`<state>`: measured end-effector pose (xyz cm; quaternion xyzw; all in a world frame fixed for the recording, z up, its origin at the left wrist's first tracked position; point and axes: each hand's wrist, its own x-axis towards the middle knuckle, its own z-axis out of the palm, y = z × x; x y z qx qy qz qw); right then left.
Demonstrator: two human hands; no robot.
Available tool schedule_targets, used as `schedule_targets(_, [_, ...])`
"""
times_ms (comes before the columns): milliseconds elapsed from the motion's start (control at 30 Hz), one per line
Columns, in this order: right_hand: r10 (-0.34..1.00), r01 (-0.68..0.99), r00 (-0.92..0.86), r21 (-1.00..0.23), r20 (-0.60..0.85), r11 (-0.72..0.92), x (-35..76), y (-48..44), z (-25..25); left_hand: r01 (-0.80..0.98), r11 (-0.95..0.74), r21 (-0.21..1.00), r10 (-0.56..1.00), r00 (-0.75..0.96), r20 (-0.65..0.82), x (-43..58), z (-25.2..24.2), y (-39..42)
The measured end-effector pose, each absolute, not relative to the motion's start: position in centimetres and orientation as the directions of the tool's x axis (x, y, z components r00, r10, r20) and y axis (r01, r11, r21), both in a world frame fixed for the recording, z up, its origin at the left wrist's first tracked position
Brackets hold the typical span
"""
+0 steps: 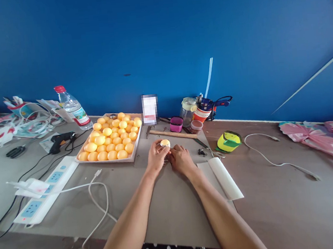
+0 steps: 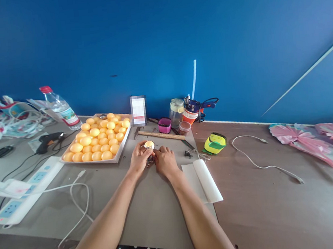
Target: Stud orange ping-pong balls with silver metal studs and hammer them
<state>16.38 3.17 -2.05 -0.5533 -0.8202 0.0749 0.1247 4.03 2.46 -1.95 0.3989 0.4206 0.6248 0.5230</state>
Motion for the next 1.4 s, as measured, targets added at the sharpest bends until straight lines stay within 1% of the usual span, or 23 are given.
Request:
schedule_targets(133, [0.926,0.898,-0.362,-0.227,0.110,0.378,16.1,3.3,-2.2,-0.321,-0.104,0.941,0.988,-0.145,0.060,4.2,-2.0,2.5])
schedule_targets(267, [0.929,0.898,-0.353,-0.239,0.114,0.370,15.9,3.5,-2.2,-0.346,-0.107,0.932,0.987,-0.152,0.057,4.2,-1.9,2.5])
schedule_targets(367, [0.931,0.894,-0.336,-0.261,0.146,0.364,16.0,3.6,-2.2,-0.352,-0.093,0.931,0.990,-0.135,0.048,4.2,-1.8,2.5])
schedule_targets(433, [0.933,0.886,-0.302,-0.303,0.194,0.350,16.2,3.7,-2.1,-0.366,-0.078,0.927,0.991,-0.127,0.034,4.2,-1.7,2.4])
schedule_targets(567, [0.931,0.829,-0.214,-0.449,0.296,0.333,16.9,3.9,-1.7,-0.433,-0.069,0.899,0.992,-0.122,0.017,4.2,-1.8,2.5])
schedule_targets(700, [0.936,0.768,-0.189,-0.549,0.298,0.330,17.2,4.2,-1.6,-0.474,-0.060,0.878,0.996,-0.084,0.023,4.1,-2.2,2.6])
schedule_targets(833, [0.940,0.720,-0.215,-0.608,0.265,0.336,17.2,4.4,-2.1,-0.492,-0.034,0.870,0.999,-0.005,0.036,4.0,-2.2,2.5])
schedule_targets(933, [0.933,0.687,-0.233,-0.633,0.274,0.357,17.2,4.5,-2.3,-0.459,-0.037,0.888,0.998,0.024,0.053,3.9,-2.1,2.2])
schedule_targets(1067, [0.939,0.695,-0.230,-0.632,0.257,0.343,17.3,4.6,-2.3,-0.391,-0.056,0.918,0.998,0.010,0.065,3.9,-2.0,2.1])
schedule_targets(1200, [0.945,0.682,-0.205,-0.655,0.256,0.325,17.3,4.5,-2.2,-0.389,-0.069,0.919,0.998,-0.029,0.063,3.8,-2.1,2.2])
schedule_targets(1300, [0.946,0.650,-0.191,-0.689,0.260,0.321,17.3,4.4,-2.1,-0.431,-0.053,0.901,0.999,-0.020,0.049,3.8,-2.1,2.2])
schedule_targets(1400, [0.957,0.591,-0.171,-0.753,0.235,0.290,17.2,4.3,-1.9,-0.523,-0.034,0.852,0.999,0.011,0.047,3.8,-2.0,2.2])
